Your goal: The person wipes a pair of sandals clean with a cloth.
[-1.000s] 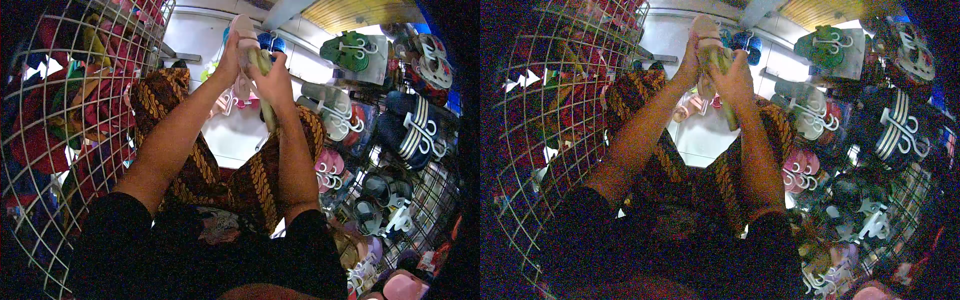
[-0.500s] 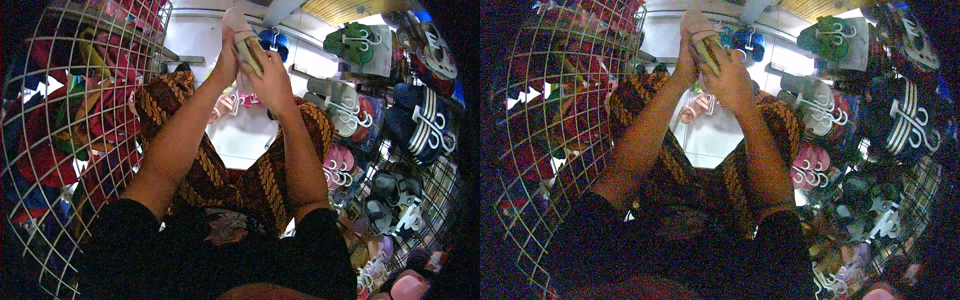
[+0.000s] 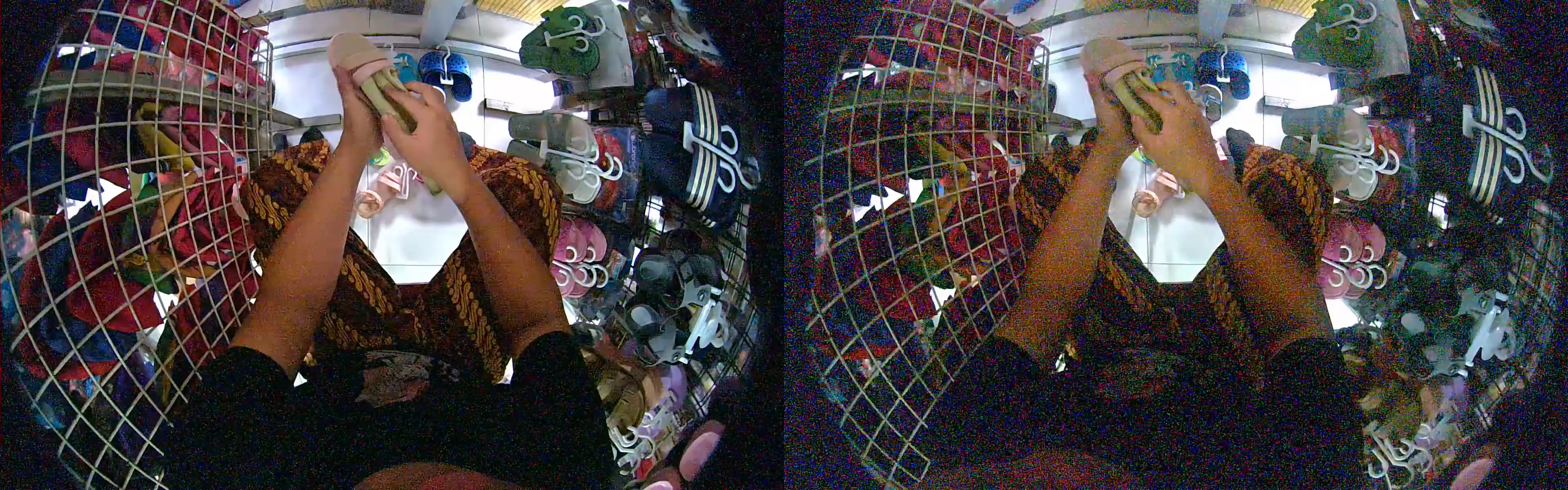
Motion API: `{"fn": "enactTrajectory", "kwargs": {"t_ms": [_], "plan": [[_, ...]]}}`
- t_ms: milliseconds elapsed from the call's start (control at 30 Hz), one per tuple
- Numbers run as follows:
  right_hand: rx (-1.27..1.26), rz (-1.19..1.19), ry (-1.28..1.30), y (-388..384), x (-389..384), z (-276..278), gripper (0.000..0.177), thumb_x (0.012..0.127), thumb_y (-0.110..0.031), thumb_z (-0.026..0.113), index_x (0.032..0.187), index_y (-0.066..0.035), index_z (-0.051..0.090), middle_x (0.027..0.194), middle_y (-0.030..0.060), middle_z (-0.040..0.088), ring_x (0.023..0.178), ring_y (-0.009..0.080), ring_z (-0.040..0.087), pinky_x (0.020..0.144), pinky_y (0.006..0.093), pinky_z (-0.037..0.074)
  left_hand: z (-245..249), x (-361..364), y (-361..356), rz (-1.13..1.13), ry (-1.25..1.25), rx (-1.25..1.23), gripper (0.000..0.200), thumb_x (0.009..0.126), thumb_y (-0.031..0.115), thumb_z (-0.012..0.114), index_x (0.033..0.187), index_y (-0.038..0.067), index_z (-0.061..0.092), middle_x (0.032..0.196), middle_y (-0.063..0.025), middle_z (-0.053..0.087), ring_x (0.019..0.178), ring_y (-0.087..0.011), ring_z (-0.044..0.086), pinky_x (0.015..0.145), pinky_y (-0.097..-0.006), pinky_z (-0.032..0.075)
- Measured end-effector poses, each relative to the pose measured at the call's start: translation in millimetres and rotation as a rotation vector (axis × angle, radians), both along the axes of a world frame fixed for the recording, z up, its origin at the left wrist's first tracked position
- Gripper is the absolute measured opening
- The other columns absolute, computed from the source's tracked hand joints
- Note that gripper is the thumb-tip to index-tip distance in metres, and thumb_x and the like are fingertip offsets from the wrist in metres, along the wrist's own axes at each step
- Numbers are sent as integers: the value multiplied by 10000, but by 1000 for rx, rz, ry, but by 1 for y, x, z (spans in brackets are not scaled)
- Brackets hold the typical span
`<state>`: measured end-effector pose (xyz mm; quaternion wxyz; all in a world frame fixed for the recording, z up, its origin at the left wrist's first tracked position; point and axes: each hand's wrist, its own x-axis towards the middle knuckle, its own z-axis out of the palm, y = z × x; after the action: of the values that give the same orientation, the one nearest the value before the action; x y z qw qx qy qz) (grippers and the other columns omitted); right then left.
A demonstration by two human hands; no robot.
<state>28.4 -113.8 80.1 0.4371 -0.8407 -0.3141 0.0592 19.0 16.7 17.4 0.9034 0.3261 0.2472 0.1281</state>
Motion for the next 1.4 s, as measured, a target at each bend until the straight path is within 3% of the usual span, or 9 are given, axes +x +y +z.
{"fn": "enactTrajectory", "kwargs": {"t_ms": [200, 400, 500, 600, 800, 933, 1233, 1367, 1400], "plan": [[93, -75, -67, 6, -6, -8, 356, 852, -203, 646, 1169, -40, 643, 1199, 219, 563, 1065, 375, 571, 946, 407, 450, 22, -7, -3, -117, -60, 226, 846, 857, 801, 200, 1296, 131, 475, 1199, -90, 578, 1065, -270, 556, 966, -403, 444], [120, -69, -155, 5, -3, -4, 332, 840, -157, 638, 1150, -42, 656, 1199, 205, 585, 1062, 365, 581, 926, 396, 466, 7, -5, -9, -113, -12, 142, 836, 860, 782, 168, 1299, 133, 459, 1199, -75, 565, 1061, -254, 554, 921, -365, 478], [112, -102, -60, 5, -1, -8, 321, 844, -152, 623, 1148, -56, 660, 1203, 197, 588, 1062, 368, 580, 927, 401, 464, 1, -6, -13, -76, -31, 274, 859, 888, 750, 168, 1340, 62, 413, 1233, -119, 531, 1142, -237, 522, 1012, -359, 407], [111, -142, -74, 10, -3, -10, 325, 846, -157, 610, 1158, -76, 654, 1197, 188, 589, 1048, 373, 582, 918, 417, 467, -12, -1, -8, -57, -7, 449, 846, 858, 787, 178, 1315, 129, 450, 1221, -95, 549, 1091, -262, 548, 938, -373, 468], [91, -40, -264, 6, 1, -8, 361, 843, -155, 592, 1200, -115, 631, 1164, 180, 589, 987, 384, 586, 884, 449, 484, 12, -8, -11, -95, -63, 183, 761, 933, 698, 177, 1353, 107, 409, 1263, -126, 529, 1138, -283, 527, 1003, -371, 421], [57, -98, -200, 8, 2, -7, 341, 849, -158, 585, 1182, -114, 645, 1173, 186, 592, 998, 381, 588, 884, 455, 483, -11, -3, -12, -10, -67, 336, 765, 942, 684, 198, 1366, 78, 389, 1289, -142, 516, 1183, -292, 500, 1018, -401, 405], [29, 225, 8, -7, 16, 0, 355, 798, -270, 635, 1114, -118, 690, 1167, 184, 609, 980, 365, 618, 879, 426, 500, 18, -17, 17, -3, -167, -75, 693, 907, 680, 338, 1197, 82, 532, 1074, -112, 624, 962, -263, 608, 851, -402, 504], [-15, 180, 34, -14, 22, -3, 351, 774, -237, 649, 1081, -71, 689, 1117, 179, 628, 990, 343, 618, 893, 391, 496, -11, -6, 11, 59, 25, 2, 698, 889, 690, 329, 1215, 102, 519, 1136, -106, 585, 1030, -251, 573, 905, -418, 470], [20, 184, 9, -14, 19, -3, 363, 776, -278, 644, 1080, -86, 691, 1089, 179, 635, 962, 356, 617, 874, 413, 500, -13, -1, 8, 118, 33, 53, 803, 829, 754, 383, 1235, 75, 518, 1041, -156, 630, 885, -320, 625, 780, -436, 534]]}}
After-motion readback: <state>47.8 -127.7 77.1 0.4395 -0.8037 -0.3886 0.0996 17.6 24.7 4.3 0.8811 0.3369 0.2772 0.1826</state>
